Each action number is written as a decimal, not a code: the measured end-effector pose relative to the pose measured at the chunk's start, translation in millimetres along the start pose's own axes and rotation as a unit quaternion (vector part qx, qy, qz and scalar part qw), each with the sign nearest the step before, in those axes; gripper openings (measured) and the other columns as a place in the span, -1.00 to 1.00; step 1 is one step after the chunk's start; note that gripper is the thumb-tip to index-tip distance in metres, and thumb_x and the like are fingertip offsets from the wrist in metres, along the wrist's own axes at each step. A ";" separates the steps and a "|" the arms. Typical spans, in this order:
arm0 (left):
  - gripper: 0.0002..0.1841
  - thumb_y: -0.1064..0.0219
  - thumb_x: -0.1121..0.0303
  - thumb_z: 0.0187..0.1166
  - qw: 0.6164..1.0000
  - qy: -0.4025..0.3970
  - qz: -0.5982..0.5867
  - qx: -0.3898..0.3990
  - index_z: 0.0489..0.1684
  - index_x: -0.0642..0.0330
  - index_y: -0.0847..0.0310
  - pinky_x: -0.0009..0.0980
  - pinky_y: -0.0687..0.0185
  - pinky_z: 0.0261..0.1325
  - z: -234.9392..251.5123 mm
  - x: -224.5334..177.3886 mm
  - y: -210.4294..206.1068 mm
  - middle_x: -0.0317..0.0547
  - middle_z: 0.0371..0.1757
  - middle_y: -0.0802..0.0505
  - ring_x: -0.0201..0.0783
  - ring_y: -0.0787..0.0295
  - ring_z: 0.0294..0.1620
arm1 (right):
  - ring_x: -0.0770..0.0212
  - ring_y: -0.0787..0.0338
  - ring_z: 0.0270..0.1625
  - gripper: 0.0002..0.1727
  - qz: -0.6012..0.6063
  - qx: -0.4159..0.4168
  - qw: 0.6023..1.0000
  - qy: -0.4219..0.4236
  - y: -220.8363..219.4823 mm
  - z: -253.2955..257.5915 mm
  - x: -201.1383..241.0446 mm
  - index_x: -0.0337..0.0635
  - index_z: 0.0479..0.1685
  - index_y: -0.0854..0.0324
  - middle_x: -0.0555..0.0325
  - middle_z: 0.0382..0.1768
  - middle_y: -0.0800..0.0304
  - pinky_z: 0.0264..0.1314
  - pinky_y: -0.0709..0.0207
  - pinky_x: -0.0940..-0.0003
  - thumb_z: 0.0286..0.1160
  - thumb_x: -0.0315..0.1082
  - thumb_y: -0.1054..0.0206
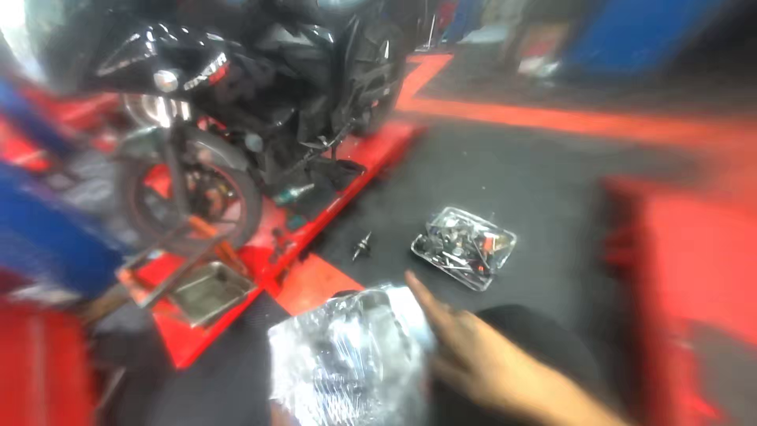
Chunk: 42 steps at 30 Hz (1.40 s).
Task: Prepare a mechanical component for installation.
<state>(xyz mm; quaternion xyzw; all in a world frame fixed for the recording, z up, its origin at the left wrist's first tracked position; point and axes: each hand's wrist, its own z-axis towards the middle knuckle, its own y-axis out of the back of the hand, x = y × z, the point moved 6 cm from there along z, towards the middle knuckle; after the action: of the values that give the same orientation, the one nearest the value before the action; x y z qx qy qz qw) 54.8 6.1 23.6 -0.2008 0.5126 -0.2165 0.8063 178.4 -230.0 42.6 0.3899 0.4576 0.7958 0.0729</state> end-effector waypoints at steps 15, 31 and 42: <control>-0.74 -0.35 0.20 0.64 0.993 -0.057 0.096 -0.048 0.23 -0.33 -0.73 -0.76 -0.64 0.22 -7.1 -27.7 3.5 -0.68 0.04 -0.92 -0.81 -0.78 0.05 | 0.34 -0.81 0.26 0.25 0.144 -0.127 0.981 0.018 -36.6 -28.0 -3.4 -0.16 0.88 0.03 -0.03 0.37 -0.74 0.31 -0.76 0.19 0.17 0.12 -0.65; -0.42 -0.77 0.15 0.13 0.991 -0.074 0.067 -0.092 0.14 0.04 -0.63 -0.27 -0.87 -0.09 81.5 -16.9 22.6 -0.16 -0.24 -0.90 -0.31 -0.88 -0.27 | 0.27 -0.72 0.45 0.40 0.239 -0.048 0.970 0.016 -68.7 -34.8 13.0 -0.43 0.87 0.42 -0.21 0.55 -0.55 0.56 -0.61 0.22 0.17 -0.19 -0.68; -0.07 -0.71 -0.12 0.14 0.979 0.003 0.133 -0.156 0.51 0.13 -0.39 -0.34 -0.87 0.04 63.4 26.4 50.6 -0.18 -0.03 -0.91 -0.38 -0.90 -0.07 | 0.15 -0.61 0.57 0.22 0.623 0.015 0.767 -0.153 -63.5 -86.3 26.8 -0.39 0.83 0.63 -0.14 0.75 -0.22 0.57 -0.61 0.12 0.45 -0.45 -0.43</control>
<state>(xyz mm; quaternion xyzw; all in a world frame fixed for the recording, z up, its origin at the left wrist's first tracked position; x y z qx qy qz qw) 130.0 39.7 1.4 -0.2537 0.5643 -0.0255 0.7852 85.5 -239.1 -16.3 0.7068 0.1091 0.5893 -0.3759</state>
